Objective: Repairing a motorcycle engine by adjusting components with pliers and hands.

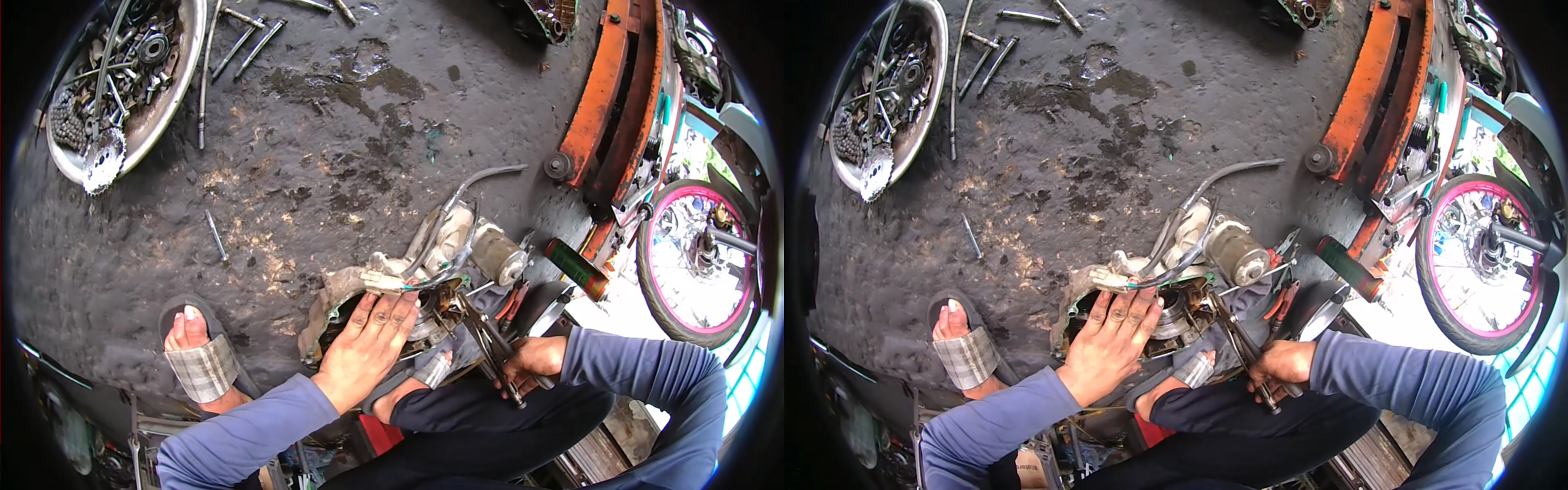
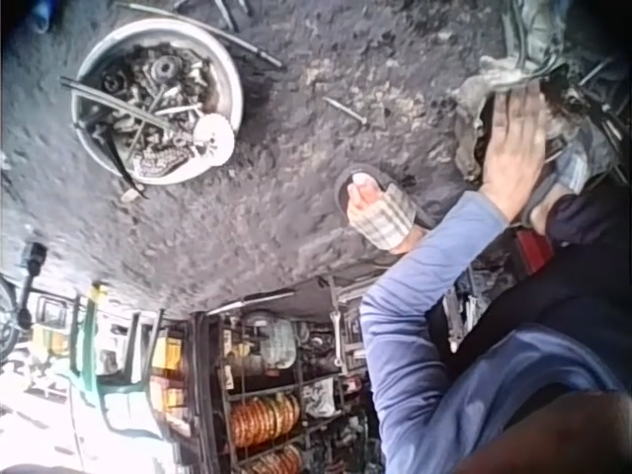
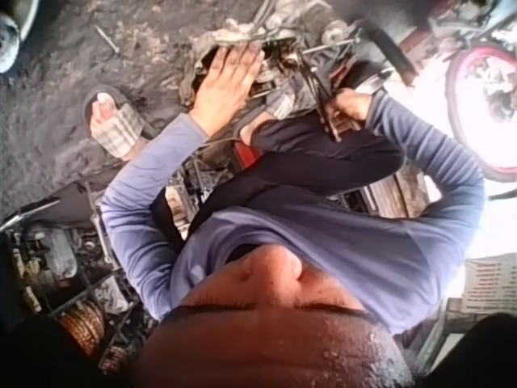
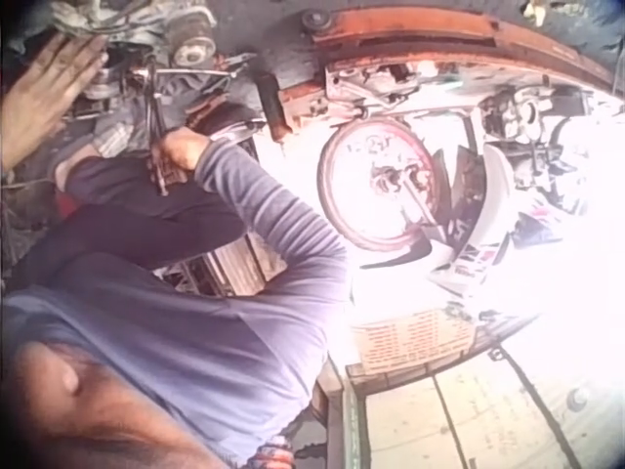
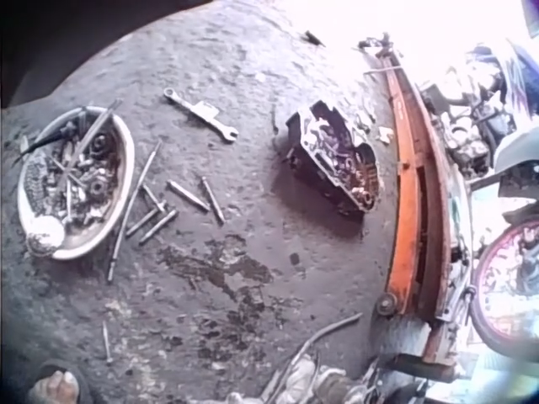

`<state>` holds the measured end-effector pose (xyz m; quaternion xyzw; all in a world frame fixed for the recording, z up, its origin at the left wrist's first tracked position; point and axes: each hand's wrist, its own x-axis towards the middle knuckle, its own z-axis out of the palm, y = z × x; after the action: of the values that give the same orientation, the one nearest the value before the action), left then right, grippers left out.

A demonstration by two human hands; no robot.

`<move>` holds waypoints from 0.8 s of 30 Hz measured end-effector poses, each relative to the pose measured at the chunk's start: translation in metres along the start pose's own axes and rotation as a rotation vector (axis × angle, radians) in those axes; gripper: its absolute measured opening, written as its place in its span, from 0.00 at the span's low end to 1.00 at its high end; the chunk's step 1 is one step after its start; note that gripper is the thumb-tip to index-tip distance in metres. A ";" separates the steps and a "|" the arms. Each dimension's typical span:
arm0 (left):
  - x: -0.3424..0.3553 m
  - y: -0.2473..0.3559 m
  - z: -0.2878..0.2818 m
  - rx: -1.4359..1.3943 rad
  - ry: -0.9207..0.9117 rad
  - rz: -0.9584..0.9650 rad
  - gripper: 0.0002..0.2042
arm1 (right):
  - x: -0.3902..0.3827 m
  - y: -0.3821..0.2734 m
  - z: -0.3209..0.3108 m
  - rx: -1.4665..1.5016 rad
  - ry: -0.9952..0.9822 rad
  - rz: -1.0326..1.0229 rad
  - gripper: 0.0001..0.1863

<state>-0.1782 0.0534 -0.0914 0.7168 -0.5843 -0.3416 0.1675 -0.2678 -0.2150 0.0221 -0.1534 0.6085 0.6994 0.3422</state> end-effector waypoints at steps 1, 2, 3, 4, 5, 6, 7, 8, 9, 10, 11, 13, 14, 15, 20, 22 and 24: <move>0.000 0.000 0.000 0.007 0.034 -0.005 0.49 | -0.001 -0.001 0.002 0.004 -0.018 -0.023 0.11; 0.000 -0.001 -0.001 -0.002 0.035 -0.002 0.49 | -0.003 -0.002 0.004 0.042 0.032 -0.035 0.10; 0.000 -0.001 -0.001 -0.012 -0.009 0.008 0.49 | -0.005 -0.003 0.007 0.087 0.047 -0.046 0.09; 0.000 -0.001 -0.002 -0.011 0.035 0.000 0.49 | -0.006 -0.005 0.010 0.079 0.081 -0.048 0.09; 0.000 -0.002 -0.003 -0.031 0.058 0.000 0.37 | -0.007 -0.006 0.013 0.054 0.124 -0.052 0.08; 0.000 -0.002 -0.004 -0.055 0.088 -0.010 0.27 | -0.009 -0.008 0.017 0.050 0.143 -0.049 0.08; 0.000 -0.003 -0.005 -0.051 0.081 -0.001 0.27 | -0.010 -0.008 0.020 0.030 0.167 -0.056 0.08; 0.000 -0.003 -0.006 -0.050 0.071 -0.005 0.27 | -0.011 -0.009 0.022 0.007 0.188 -0.091 0.08; 0.000 -0.003 -0.007 -0.047 0.050 -0.007 0.27 | -0.012 -0.009 0.025 -0.009 0.201 -0.106 0.08; 0.000 -0.003 -0.008 -0.051 0.064 -0.011 0.27 | -0.012 -0.008 0.027 -0.017 0.211 -0.124 0.08; 0.000 -0.003 -0.009 -0.065 0.054 -0.008 0.27 | -0.012 -0.007 0.029 -0.048 0.252 -0.139 0.08; 0.000 -0.005 -0.011 -0.080 0.045 -0.009 0.27 | -0.011 -0.005 0.032 -0.085 0.292 -0.154 0.07; -0.001 -0.007 -0.012 -0.041 0.038 -0.003 0.28 | -0.009 -0.003 0.033 -0.102 0.305 -0.166 0.08; -0.001 -0.008 -0.012 0.002 0.018 0.014 0.30 | -0.008 -0.001 0.035 -0.108 0.300 -0.173 0.08; -0.002 -0.014 -0.011 -0.106 -0.028 0.047 0.40 | 0.000 0.006 0.039 -0.325 0.425 -0.237 0.16; -0.001 -0.012 -0.008 -0.043 -0.048 0.052 0.44 | 0.000 0.008 0.038 -0.340 0.433 -0.285 0.16; -0.001 -0.009 -0.005 -0.026 -0.036 0.043 0.45 | -0.002 0.009 0.038 -0.333 0.430 -0.312 0.16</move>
<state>-0.1684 0.0555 -0.0935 0.6955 -0.5982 -0.3584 0.1734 -0.2652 -0.1798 0.0379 -0.4431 0.5132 0.6801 0.2790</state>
